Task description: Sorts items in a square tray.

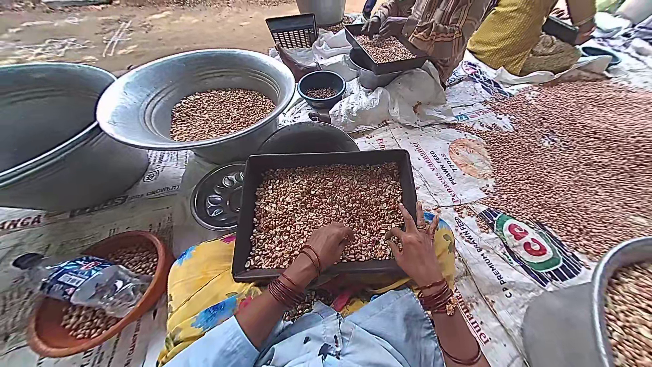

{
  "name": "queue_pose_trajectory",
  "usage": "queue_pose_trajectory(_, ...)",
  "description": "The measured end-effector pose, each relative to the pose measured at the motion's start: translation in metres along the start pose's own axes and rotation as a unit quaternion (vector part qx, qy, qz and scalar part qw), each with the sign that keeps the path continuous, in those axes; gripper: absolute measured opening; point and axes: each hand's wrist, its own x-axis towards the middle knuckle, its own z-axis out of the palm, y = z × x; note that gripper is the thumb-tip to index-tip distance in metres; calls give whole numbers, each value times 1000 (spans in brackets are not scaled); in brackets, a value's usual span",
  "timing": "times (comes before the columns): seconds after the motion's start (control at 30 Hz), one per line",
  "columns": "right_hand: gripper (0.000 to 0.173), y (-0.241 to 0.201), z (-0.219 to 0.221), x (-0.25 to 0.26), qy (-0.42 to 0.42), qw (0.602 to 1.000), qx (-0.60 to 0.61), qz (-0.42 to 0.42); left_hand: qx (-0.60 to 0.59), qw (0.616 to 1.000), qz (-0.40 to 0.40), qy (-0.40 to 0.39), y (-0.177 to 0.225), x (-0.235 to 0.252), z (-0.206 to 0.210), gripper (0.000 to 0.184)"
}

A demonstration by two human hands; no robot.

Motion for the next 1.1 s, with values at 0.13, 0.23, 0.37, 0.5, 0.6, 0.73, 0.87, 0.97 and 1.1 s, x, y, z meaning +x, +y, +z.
queue_pose_trajectory(0.13, 14, -31, -31, -10, -122, 940, 292, -130, 56, 998, -18, -24, 8, 4, 11, 29)
queue_pose_trajectory(0.23, 18, -41, -41, -8, -177, 880, 393, -197, 68, 997, -17, -23, 9, 5, 13, 27)
queue_pose_trajectory(0.37, 15, -34, -35, 9, -129, 970, 202, -34, 19, 1000, -11, -18, 3, 6, 9, 26)
queue_pose_trajectory(0.5, 21, -34, -22, 46, -133, 985, 72, 83, -122, 989, 76, -19, -18, -5, -7, 20)
queue_pose_trajectory(0.6, 25, -39, -7, 69, -133, 987, 37, 87, -287, 909, 239, -183, -43, -24, -25, 19)
queue_pose_trajectory(0.73, 28, -45, 8, 88, -156, 983, -2, 93, -267, 904, 297, -152, -62, -55, -46, 29)
queue_pose_trajectory(0.87, 27, -45, 16, 92, -170, 980, -14, 100, -107, 972, 149, -146, -68, -76, -54, 37)
queue_pose_trajectory(0.97, 28, -44, 18, 91, -179, 976, -11, 123, -82, 975, 102, -182, -60, -73, -42, 47)
queue_pose_trajectory(1.1, 29, -43, 6, 85, -188, 971, 25, 145, -59, 976, 106, -181, -43, -41, -20, 51)
